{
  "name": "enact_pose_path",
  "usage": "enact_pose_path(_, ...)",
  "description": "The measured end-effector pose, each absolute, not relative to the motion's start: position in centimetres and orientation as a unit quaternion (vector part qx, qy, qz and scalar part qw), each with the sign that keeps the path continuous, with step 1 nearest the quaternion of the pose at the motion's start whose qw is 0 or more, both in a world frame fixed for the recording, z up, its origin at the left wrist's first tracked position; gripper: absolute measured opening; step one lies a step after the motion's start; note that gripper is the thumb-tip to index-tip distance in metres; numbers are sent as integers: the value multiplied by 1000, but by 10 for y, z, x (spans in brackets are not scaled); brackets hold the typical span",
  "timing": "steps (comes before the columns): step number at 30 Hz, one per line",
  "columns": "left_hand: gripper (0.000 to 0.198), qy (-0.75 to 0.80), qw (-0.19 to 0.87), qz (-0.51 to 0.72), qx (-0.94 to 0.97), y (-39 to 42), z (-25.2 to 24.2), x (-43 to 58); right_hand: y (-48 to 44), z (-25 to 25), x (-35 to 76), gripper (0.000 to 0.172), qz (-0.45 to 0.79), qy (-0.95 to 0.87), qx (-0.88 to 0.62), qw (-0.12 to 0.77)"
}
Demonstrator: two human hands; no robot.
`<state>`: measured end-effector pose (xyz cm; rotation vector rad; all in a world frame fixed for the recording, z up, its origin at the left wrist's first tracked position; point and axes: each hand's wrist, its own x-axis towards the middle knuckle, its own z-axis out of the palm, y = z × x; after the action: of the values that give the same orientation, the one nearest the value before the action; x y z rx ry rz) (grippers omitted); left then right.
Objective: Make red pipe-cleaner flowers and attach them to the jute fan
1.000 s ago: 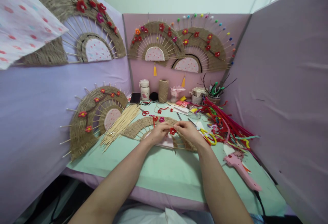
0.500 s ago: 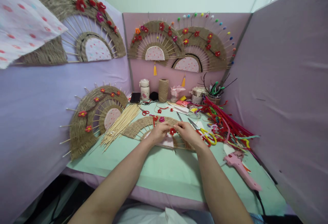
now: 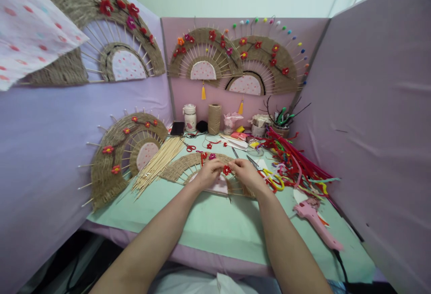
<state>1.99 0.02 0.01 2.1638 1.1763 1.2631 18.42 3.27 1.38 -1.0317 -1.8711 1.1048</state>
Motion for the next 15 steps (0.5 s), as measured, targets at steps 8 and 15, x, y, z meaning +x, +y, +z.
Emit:
enact_pose_path(8, 15, 420, 341, 519, 662, -1, 4, 18, 28, 19, 185, 40, 545, -644, -378, 381)
enact_pose_path(15, 15, 405, 337, 493, 692, -2, 4, 18, 24, 25, 187, 43, 551, -646, -365, 381)
